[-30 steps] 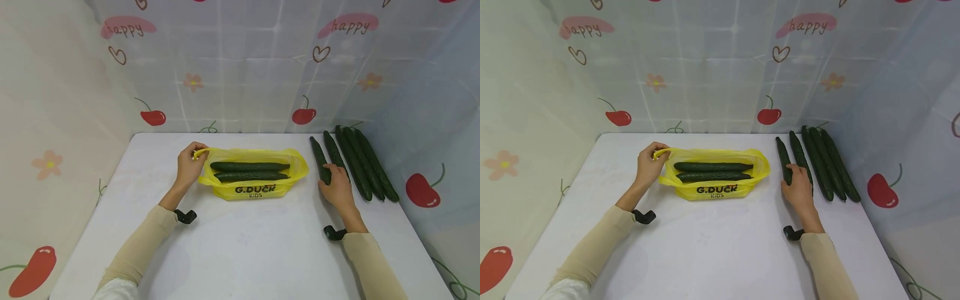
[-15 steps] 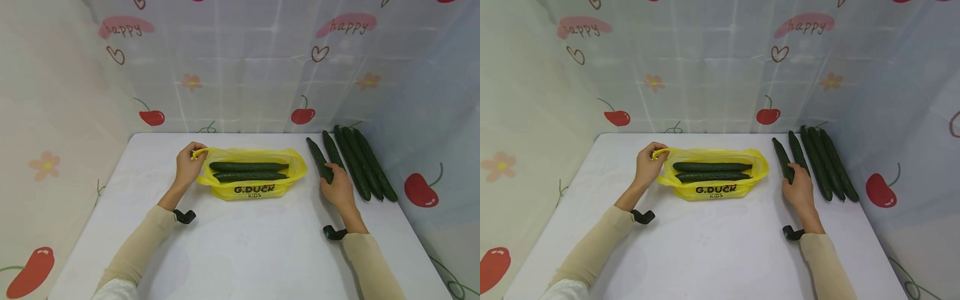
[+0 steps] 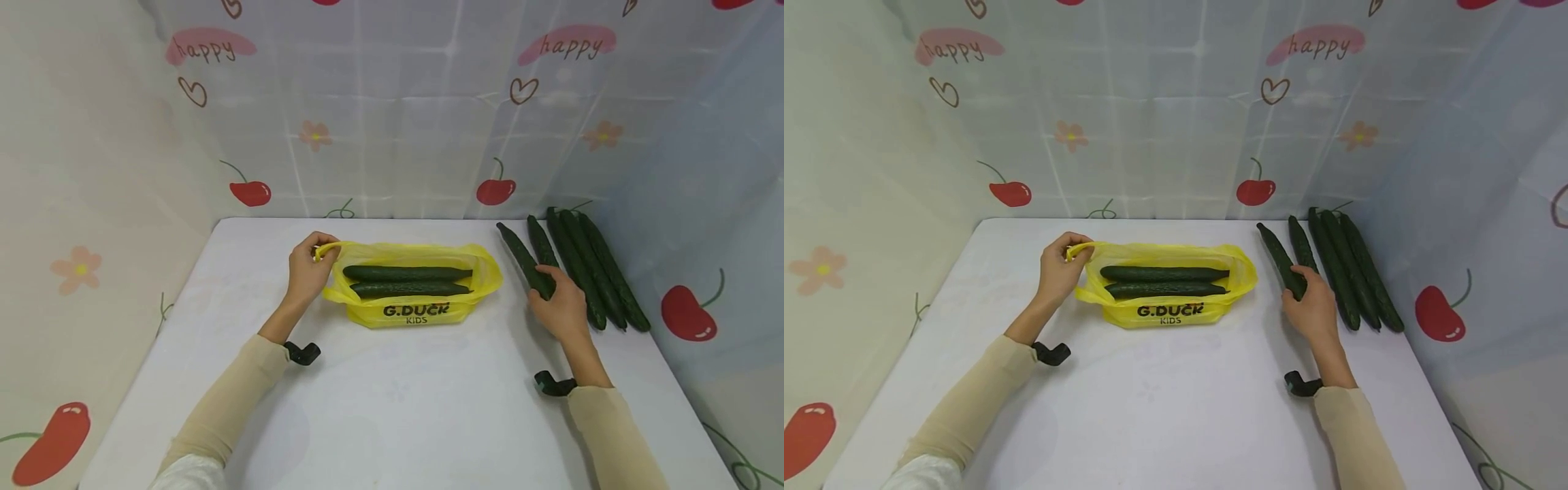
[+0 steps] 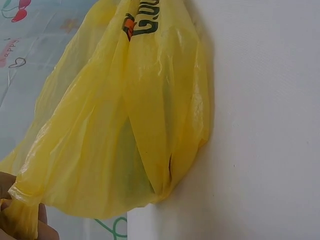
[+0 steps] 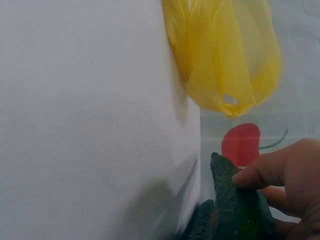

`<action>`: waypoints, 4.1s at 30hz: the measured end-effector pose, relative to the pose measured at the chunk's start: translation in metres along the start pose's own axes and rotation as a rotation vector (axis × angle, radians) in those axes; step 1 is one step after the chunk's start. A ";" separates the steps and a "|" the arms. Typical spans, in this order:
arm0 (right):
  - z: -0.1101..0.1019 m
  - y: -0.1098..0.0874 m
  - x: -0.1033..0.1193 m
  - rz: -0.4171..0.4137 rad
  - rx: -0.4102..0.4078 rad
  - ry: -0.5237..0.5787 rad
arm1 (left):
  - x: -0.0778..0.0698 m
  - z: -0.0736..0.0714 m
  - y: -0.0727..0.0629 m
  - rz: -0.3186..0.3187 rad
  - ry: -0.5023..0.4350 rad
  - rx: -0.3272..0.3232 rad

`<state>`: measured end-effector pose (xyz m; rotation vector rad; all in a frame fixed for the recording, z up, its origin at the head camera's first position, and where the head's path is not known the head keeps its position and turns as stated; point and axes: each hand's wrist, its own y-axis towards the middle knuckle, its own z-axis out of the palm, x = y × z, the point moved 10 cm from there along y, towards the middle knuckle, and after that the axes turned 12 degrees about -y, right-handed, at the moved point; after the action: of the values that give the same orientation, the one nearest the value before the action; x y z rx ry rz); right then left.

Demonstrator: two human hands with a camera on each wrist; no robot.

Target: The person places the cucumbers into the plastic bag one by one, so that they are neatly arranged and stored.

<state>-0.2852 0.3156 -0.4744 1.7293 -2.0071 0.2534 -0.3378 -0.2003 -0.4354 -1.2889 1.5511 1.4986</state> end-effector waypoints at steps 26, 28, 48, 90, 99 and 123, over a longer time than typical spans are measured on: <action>-0.029 -0.020 -0.003 -0.025 0.015 0.017 | 0.000 0.000 0.003 -0.014 0.012 0.023; -0.030 -0.022 -0.003 -0.027 0.008 0.027 | 0.001 0.000 0.002 -0.020 0.013 0.029; -0.056 -0.034 0.034 -0.291 -0.179 0.106 | -0.001 0.004 0.003 -0.007 0.001 0.039; 0.015 -0.030 0.137 -0.664 0.181 0.120 | -0.003 0.001 0.004 0.009 -0.004 0.029; 0.041 -0.018 0.157 -0.661 0.270 0.113 | -0.002 -0.001 0.004 0.006 0.003 0.026; 0.071 0.014 0.203 -0.748 0.320 -0.039 | -0.001 0.002 0.004 -0.026 0.014 0.040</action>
<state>-0.3332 0.1086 -0.4400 2.5562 -1.2513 0.2905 -0.3412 -0.1984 -0.4332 -1.2948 1.5591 1.4381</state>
